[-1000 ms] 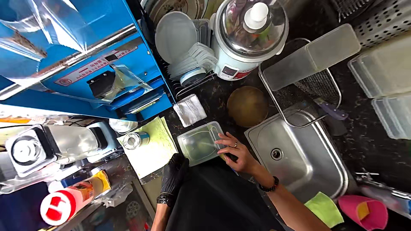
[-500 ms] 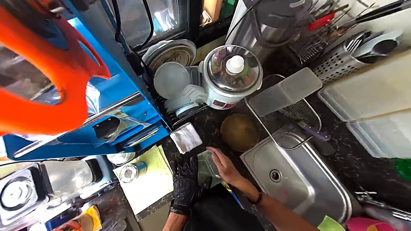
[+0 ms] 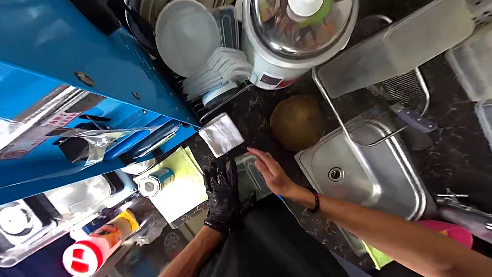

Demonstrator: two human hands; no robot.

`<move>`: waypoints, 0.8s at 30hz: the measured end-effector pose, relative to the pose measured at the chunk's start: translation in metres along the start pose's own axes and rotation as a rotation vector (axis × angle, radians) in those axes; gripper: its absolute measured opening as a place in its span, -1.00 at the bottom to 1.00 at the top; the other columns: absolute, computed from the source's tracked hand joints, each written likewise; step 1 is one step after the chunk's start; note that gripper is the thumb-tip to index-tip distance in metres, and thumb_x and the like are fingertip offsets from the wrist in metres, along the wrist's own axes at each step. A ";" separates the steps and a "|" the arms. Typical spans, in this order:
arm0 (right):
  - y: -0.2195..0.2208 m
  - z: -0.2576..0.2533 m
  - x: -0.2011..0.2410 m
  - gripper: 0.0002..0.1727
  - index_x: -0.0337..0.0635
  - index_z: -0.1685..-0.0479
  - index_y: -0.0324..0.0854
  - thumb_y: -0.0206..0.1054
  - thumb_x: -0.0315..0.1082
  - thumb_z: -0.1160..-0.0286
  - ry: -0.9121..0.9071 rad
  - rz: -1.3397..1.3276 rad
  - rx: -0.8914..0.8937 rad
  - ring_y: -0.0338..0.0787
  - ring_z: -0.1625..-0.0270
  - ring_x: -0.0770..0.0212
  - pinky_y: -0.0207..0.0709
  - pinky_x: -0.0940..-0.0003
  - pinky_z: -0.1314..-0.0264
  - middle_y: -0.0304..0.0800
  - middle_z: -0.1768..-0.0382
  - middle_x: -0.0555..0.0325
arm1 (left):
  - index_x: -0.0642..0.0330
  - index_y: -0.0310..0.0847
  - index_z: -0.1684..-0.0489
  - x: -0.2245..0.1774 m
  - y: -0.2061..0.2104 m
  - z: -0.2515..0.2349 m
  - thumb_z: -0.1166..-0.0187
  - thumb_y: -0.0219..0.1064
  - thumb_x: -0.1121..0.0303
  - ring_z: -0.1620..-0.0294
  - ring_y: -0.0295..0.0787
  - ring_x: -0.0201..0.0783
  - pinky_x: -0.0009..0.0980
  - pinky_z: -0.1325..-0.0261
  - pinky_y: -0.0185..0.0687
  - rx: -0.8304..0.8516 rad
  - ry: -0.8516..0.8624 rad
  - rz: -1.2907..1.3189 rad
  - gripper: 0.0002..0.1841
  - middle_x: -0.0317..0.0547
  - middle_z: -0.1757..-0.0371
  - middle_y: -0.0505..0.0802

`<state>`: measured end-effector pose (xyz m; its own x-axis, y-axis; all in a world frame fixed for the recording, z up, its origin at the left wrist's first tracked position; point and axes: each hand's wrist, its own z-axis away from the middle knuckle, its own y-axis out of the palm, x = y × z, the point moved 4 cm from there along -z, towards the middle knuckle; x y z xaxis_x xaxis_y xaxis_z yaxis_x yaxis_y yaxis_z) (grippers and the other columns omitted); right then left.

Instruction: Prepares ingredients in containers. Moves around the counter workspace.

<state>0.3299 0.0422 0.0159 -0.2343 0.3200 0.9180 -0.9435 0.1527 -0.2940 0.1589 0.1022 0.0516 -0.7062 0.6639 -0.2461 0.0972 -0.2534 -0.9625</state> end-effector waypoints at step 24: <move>-0.007 -0.002 -0.017 -0.38 -0.24 -0.69 0.28 -0.02 -0.03 -0.80 -0.136 -0.242 0.061 0.57 -0.59 0.16 0.55 0.18 -0.59 0.53 -0.60 0.00 | -0.12 0.29 -0.77 -0.018 -0.005 -0.008 0.18 0.29 -0.69 -0.58 0.44 0.37 0.43 -0.49 0.19 0.104 0.128 -0.110 0.29 0.35 -0.62 0.51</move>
<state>0.3411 0.0373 0.0014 -0.0261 0.1518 0.9881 -0.9872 0.1517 -0.0494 0.1767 0.0970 0.0601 -0.6131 0.7738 -0.1589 -0.0535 -0.2413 -0.9690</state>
